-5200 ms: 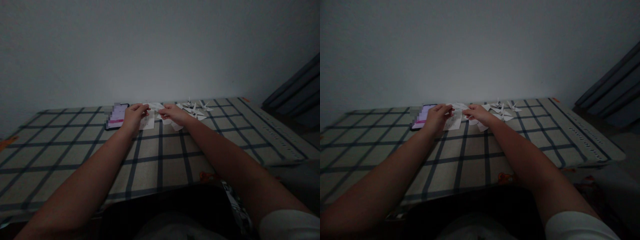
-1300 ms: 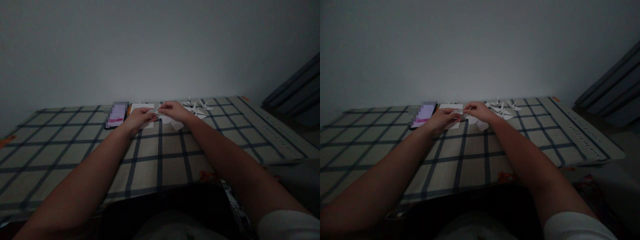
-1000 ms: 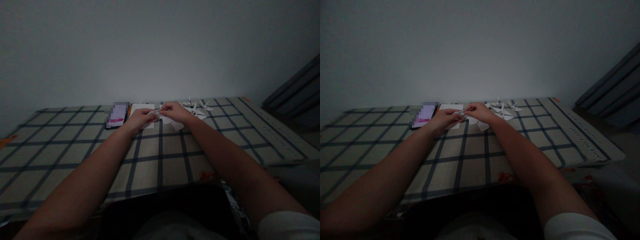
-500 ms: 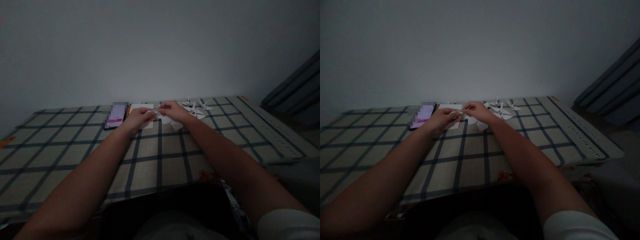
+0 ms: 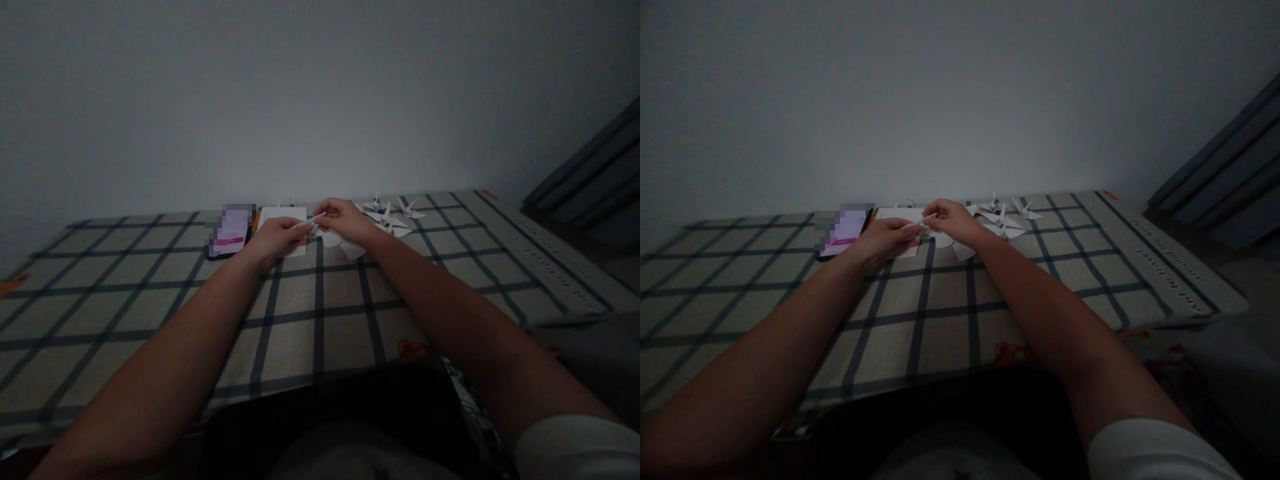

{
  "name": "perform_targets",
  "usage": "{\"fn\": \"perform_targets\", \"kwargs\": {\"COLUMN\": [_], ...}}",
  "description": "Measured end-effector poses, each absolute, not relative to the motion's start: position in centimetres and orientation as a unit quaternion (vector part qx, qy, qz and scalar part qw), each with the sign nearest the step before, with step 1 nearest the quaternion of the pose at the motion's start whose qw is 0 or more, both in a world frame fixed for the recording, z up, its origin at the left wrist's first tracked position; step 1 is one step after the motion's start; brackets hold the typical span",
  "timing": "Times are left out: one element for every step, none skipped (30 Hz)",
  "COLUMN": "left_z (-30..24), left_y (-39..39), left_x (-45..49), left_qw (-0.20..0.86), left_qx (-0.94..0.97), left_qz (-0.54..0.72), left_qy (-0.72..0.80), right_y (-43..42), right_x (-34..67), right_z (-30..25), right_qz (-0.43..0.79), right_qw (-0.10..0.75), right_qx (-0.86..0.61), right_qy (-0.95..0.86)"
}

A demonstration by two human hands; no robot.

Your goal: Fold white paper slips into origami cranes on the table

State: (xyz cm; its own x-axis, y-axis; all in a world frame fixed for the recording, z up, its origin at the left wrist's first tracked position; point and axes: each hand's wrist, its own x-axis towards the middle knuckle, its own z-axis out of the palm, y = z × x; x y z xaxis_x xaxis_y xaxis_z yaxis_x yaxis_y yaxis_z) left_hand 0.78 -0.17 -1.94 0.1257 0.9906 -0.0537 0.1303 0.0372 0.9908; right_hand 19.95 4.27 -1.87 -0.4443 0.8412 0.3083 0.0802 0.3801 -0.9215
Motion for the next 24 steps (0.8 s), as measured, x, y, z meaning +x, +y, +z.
{"fn": "perform_targets", "kwargs": {"left_z": [-2.0, -2.1, -2.1, -2.2, -2.2, -2.2, -2.1, -2.1, -2.1, -2.1, -2.1, -2.1, -2.1, -2.1, -2.1, -2.1, -2.1, -2.1, -2.1, -2.1, -2.1, -2.2, -2.2, -2.3], "left_y": [-0.1, 0.0, 0.0, 0.0, 0.0, 0.0, 0.0, 0.0, 0.0, 0.0, 0.0, 0.0, 0.0, 0.0, 0.0, 0.0, 0.0, 0.0, 0.0, 0.0, 0.0, 0.0, 0.1, 0.2], "left_x": [0.7, 0.6, 0.6, 0.5, 0.5, 0.6, 0.6, 0.6, 0.6, 0.6, 0.6, 0.6, 0.6, 0.5, 0.5, 0.5, 0.5, 0.5, 0.5, 0.5, 0.5, 0.5, 0.4, 0.4], "left_qw": [0.504, 0.498, 0.493, 0.489, 0.486, 0.484, 0.483, 0.483, 0.483, 0.484, 0.484, 0.482, 0.477, 0.471, 0.462, 0.455, 0.447, 0.439, 0.43, 0.419, 0.409, 0.399, 0.391, 0.388], "left_qx": [0.554, 0.557, 0.559, 0.561, 0.562, 0.564, 0.567, 0.568, 0.568, 0.569, 0.571, 0.575, 0.58, 0.586, 0.59, 0.595, 0.601, 0.607, 0.614, 0.621, 0.628, 0.634, 0.638, 0.642], "left_qz": [0.42, 0.417, 0.414, 0.411, 0.409, 0.407, 0.403, 0.402, 0.402, 0.403, 0.403, 0.401, 0.398, 0.395, 0.391, 0.388, 0.387, 0.387, 0.39, 0.394, 0.399, 0.403, 0.407, 0.408], "left_qy": [0.513, 0.518, 0.522, 0.526, 0.53, 0.531, 0.532, 0.532, 0.531, 0.529, 0.527, 0.526, 0.526, 0.529, 0.533, 0.537, 0.538, 0.537, 0.535, 0.532, 0.528, 0.526, 0.524, 0.521], "right_y": [4.3, 4.3, 4.3, 4.2, 4.1, 3.9, 3.8, 3.6, 3.5, 3.4, 3.3, 3.2, 3.2, 3.3, 3.4, 3.5, 3.5, 3.6, 3.7, 3.7, 3.7, 3.7, 3.7, 3.6], "right_x": [20.0, 20.0, 20.0, 20.0, 20.0, 20.0, 20.1, 20.1, 20.0, 20.0, 20.0, 20.0, 20.0, 19.9, 19.9, 19.9, 19.9, 19.8, 19.8, 19.8, 19.7, 19.7, 19.7, 19.7], "right_z": [-1.9, -1.8, -1.7, -1.6, -1.5, -1.4, -1.2, -1.1, -1.0, -0.9, -0.9, -0.9, -0.9, -1.0, -1.1, -1.1, -1.2, -1.3, -1.4, -1.4, -1.4, -1.4, -1.4, -1.3], "right_qz": [0.468, 0.48, 0.49, 0.498, 0.504, 0.508, 0.51, 0.512, 0.513, 0.513, 0.512, 0.512, 0.511, 0.511, 0.51, 0.51, 0.509, 0.508, 0.506, 0.504, 0.504, 0.504, 0.506, 0.509], "right_qw": [0.429, 0.434, 0.432, 0.427, 0.419, 0.413, 0.41, 0.409, 0.409, 0.409, 0.409, 0.408, 0.406, 0.404, 0.404, 0.405, 0.406, 0.409, 0.41, 0.41, 0.41, 0.411, 0.411, 0.411], "right_qx": [-0.322, -0.327, -0.334, -0.343, -0.35, -0.355, -0.357, -0.358, -0.358, -0.358, -0.357, -0.355, -0.352, -0.349, -0.346, -0.343, -0.339, -0.334, -0.329, -0.323, -0.318, -0.316, -0.315, -0.317], "right_qy": [-0.702, -0.689, -0.679, -0.673, -0.669, -0.667, -0.666, -0.665, -0.664, -0.664, -0.666, -0.668, -0.671, -0.674, -0.676, -0.677, -0.679, -0.681, -0.684, -0.688, -0.69, -0.691, -0.69, -0.687]}}
